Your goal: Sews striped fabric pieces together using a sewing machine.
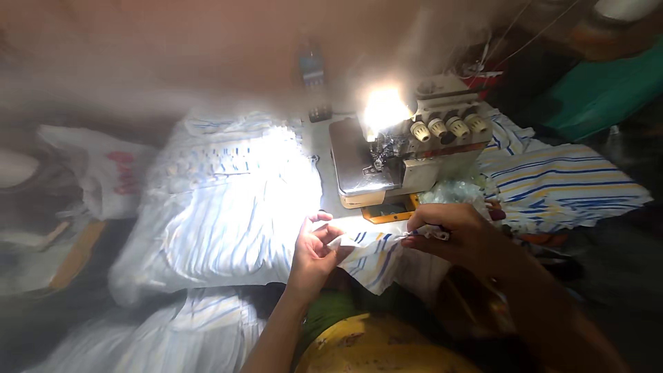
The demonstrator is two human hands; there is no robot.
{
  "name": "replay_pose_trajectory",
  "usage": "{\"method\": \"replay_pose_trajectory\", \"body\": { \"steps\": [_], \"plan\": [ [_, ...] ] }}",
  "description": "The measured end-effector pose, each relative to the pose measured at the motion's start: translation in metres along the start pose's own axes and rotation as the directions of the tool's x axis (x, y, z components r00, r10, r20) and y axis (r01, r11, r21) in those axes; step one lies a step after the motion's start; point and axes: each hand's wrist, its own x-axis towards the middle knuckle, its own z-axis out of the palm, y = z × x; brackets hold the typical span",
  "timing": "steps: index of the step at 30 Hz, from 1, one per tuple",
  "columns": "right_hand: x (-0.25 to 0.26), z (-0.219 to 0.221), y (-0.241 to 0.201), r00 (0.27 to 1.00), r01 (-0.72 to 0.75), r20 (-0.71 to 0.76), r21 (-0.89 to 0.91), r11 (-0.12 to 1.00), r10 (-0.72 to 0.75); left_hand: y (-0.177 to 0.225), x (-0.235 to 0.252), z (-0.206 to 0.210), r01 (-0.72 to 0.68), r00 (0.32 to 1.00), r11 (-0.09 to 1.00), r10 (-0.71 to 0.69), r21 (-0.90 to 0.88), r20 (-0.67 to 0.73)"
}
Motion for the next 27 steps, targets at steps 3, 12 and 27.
{"method": "replay_pose_trajectory", "body": {
  "steps": [3, 12, 27],
  "plan": [
    [-0.001, 0.001, 0.001, 1.0, -0.002, -0.015, 0.028, 1.0, 0.002, -0.005, -0.002, 0.004, 0.007, 0.999, 1.0, -0.008, -0.027, -0.042],
    [0.0, 0.006, 0.002, 0.998, -0.04, -0.05, -0.034, 0.999, 0.039, 0.008, -0.001, 0.006, 0.321, 0.946, 0.937, -0.325, -0.14, -0.011],
    [-0.001, 0.013, 0.004, 1.0, 0.024, 0.019, -0.041, 0.999, -0.024, 0.003, 0.001, -0.01, 0.008, 0.982, 0.989, -0.036, 0.15, 0.183]
  ]
}}
